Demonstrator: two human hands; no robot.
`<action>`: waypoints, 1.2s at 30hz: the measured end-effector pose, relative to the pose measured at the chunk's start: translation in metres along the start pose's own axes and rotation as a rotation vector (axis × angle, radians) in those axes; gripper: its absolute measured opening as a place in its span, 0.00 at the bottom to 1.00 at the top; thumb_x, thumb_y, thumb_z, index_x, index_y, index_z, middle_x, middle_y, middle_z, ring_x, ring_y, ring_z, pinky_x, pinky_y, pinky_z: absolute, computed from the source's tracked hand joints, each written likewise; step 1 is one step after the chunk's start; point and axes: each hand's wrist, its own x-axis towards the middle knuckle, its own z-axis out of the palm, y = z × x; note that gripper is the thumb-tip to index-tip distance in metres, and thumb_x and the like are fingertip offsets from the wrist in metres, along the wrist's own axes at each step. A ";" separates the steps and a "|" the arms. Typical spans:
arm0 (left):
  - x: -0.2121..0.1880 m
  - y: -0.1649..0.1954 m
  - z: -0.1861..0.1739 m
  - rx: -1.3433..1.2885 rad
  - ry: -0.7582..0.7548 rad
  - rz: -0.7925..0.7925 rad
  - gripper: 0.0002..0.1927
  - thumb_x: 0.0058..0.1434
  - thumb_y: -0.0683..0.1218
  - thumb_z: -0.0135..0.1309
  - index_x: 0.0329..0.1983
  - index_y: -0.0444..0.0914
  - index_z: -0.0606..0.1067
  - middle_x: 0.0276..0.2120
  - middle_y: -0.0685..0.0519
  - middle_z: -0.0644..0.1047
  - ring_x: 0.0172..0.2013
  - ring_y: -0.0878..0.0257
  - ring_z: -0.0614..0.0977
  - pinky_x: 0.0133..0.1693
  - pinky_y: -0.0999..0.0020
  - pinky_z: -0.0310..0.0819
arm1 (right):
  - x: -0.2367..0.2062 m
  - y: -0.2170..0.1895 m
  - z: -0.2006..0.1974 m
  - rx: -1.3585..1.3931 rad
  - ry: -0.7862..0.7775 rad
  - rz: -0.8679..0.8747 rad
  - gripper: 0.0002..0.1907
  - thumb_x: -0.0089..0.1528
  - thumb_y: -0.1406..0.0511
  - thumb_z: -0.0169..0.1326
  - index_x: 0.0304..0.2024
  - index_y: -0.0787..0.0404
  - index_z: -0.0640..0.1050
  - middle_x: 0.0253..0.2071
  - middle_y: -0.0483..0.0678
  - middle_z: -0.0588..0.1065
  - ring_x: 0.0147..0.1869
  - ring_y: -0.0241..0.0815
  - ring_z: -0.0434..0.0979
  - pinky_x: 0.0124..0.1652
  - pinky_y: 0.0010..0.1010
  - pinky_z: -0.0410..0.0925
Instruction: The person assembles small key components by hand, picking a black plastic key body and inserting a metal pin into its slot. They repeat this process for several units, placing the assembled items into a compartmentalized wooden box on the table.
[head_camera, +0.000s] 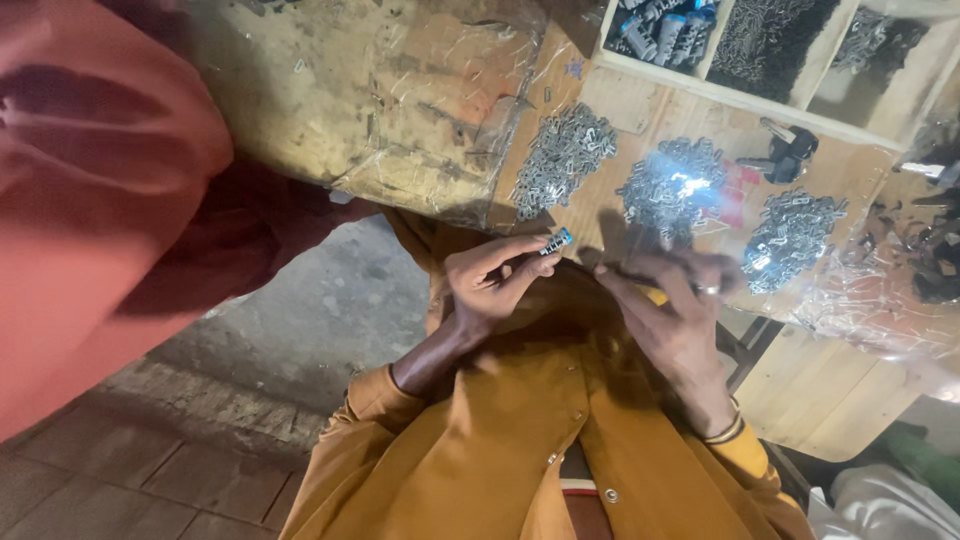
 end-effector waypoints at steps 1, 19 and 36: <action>0.000 0.000 0.001 0.006 -0.008 0.007 0.09 0.65 0.37 0.63 0.48 0.32 0.80 0.45 0.47 0.85 0.39 0.64 0.89 0.29 0.82 0.73 | -0.002 0.002 0.000 0.022 0.006 0.018 0.15 0.56 0.69 0.72 0.45 0.50 0.88 0.49 0.39 0.76 0.59 0.46 0.71 0.60 0.44 0.56; 0.001 -0.006 0.009 0.235 -0.029 0.264 0.13 0.59 0.35 0.67 0.48 0.33 0.81 0.47 0.48 0.83 0.45 0.58 0.89 0.46 0.70 0.86 | 0.035 -0.033 0.006 0.648 0.065 0.507 0.12 0.62 0.70 0.66 0.46 0.65 0.79 0.45 0.47 0.77 0.44 0.35 0.81 0.42 0.26 0.75; -0.006 -0.007 -0.011 -0.124 0.016 -0.054 0.11 0.63 0.29 0.60 0.48 0.27 0.79 0.47 0.41 0.83 0.42 0.57 0.88 0.42 0.70 0.88 | 0.028 -0.010 -0.001 0.088 0.000 0.036 0.15 0.60 0.64 0.70 0.50 0.50 0.85 0.60 0.41 0.71 0.67 0.53 0.64 0.64 0.42 0.63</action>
